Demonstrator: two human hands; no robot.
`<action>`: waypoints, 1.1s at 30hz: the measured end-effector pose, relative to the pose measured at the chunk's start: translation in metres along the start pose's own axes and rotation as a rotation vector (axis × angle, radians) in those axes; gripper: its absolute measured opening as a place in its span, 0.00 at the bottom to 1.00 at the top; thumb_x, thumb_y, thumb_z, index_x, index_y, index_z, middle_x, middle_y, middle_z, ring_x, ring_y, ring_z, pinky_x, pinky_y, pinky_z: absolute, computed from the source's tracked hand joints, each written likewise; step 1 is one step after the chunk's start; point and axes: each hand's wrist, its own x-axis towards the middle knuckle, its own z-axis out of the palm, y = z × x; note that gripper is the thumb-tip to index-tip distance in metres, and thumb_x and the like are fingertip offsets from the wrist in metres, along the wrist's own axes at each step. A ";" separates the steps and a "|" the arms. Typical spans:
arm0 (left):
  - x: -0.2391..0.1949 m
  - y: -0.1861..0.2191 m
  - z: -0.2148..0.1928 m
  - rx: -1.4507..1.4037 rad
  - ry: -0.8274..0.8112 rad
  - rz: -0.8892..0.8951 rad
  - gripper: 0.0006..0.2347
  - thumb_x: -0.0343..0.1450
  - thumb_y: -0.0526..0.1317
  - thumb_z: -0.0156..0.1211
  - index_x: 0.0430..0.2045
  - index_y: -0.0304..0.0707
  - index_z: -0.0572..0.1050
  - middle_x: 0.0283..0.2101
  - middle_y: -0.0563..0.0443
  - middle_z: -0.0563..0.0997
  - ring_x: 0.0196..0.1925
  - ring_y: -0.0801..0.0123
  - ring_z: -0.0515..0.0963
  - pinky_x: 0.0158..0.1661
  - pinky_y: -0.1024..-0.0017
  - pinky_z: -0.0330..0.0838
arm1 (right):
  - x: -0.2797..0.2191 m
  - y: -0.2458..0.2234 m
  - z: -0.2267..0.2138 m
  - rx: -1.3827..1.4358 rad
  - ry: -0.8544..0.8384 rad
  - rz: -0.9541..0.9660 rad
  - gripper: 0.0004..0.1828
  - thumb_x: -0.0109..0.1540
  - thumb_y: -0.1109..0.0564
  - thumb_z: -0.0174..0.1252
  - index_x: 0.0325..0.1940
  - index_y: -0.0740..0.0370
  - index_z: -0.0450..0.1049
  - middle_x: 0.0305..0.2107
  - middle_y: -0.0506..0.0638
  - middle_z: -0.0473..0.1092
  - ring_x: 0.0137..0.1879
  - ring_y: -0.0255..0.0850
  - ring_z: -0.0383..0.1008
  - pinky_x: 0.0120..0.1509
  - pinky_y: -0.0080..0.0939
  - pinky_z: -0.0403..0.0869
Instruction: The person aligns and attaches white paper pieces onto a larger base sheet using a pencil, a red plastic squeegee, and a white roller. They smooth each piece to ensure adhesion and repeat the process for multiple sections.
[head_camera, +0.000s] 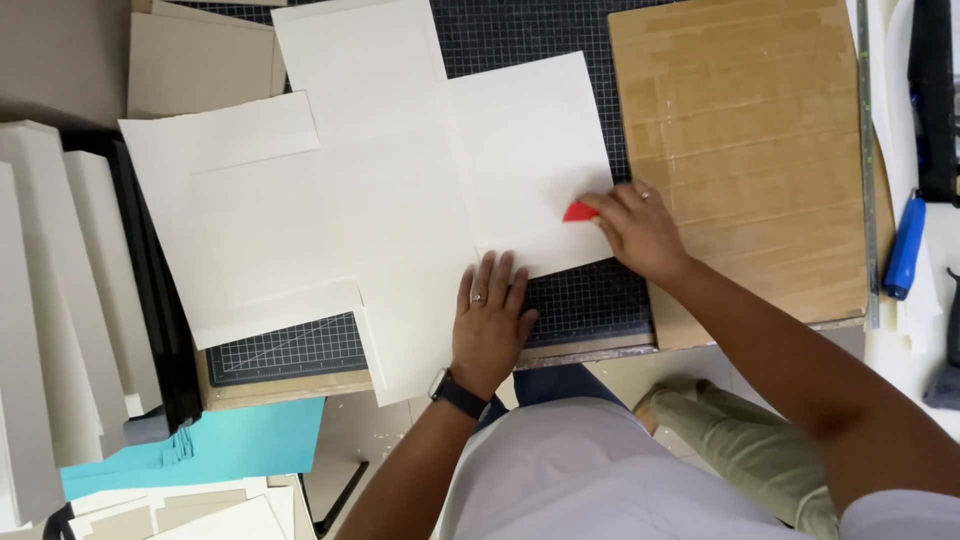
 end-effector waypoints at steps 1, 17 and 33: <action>0.001 0.002 0.004 -0.017 0.052 -0.003 0.26 0.76 0.54 0.51 0.68 0.43 0.63 0.76 0.42 0.55 0.79 0.47 0.47 0.74 0.48 0.37 | 0.004 0.001 -0.008 0.068 -0.012 0.046 0.18 0.69 0.52 0.57 0.65 0.45 0.75 0.38 0.47 0.68 0.51 0.51 0.70 0.51 0.51 0.70; 0.021 0.032 0.010 0.005 0.193 0.162 0.24 0.79 0.51 0.45 0.69 0.39 0.63 0.77 0.43 0.56 0.79 0.47 0.52 0.74 0.50 0.49 | 0.151 0.039 0.051 -0.074 0.107 0.144 0.22 0.66 0.59 0.59 0.65 0.50 0.70 0.40 0.51 0.66 0.45 0.53 0.65 0.47 0.55 0.68; 0.025 0.026 0.012 -0.017 0.104 0.077 0.25 0.78 0.52 0.49 0.71 0.47 0.59 0.76 0.46 0.54 0.80 0.48 0.44 0.74 0.48 0.39 | 0.121 -0.056 0.078 -0.013 0.129 -0.091 0.18 0.69 0.53 0.50 0.64 0.45 0.71 0.35 0.46 0.63 0.45 0.50 0.66 0.48 0.51 0.67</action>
